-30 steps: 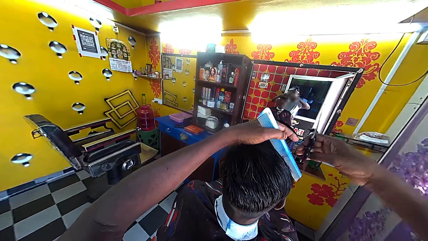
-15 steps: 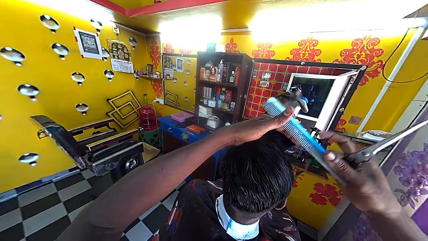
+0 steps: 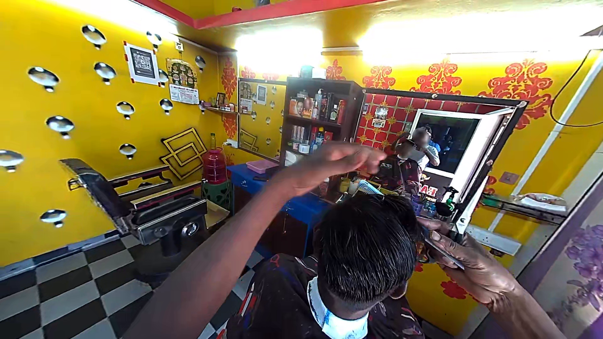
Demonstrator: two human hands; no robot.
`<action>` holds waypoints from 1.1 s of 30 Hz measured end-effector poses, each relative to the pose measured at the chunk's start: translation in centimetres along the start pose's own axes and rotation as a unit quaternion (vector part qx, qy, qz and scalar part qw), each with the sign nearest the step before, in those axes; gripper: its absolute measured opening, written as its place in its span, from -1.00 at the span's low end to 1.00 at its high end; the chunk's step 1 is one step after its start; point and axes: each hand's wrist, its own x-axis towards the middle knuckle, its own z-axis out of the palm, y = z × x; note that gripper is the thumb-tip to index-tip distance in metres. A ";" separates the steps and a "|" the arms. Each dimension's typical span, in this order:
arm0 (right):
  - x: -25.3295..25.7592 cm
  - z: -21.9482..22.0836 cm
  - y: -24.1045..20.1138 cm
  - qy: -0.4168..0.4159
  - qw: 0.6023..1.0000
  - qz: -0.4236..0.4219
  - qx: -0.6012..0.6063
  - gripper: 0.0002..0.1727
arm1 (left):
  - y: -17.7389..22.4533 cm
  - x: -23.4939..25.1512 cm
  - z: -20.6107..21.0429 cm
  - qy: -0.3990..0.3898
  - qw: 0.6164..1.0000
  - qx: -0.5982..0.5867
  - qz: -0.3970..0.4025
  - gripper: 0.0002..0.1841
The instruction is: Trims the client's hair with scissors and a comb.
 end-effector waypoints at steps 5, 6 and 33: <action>-1.5 2.0 -1.1 0.006 0.998 -0.029 -0.059 -0.51 | -3.0 -4.9 -0.3 -0.103 0.993 0.046 -0.028 -0.38; -1.8 2.2 -1.0 0.011 0.997 -0.039 -0.062 -0.49 | -3.0 -4.9 0.2 -0.104 0.993 0.054 -0.016 -0.35; -6.3 3.8 -1.7 0.009 0.998 -0.028 0.047 -0.56 | -2.4 0.8 4.5 -0.230 0.968 0.067 0.071 -0.61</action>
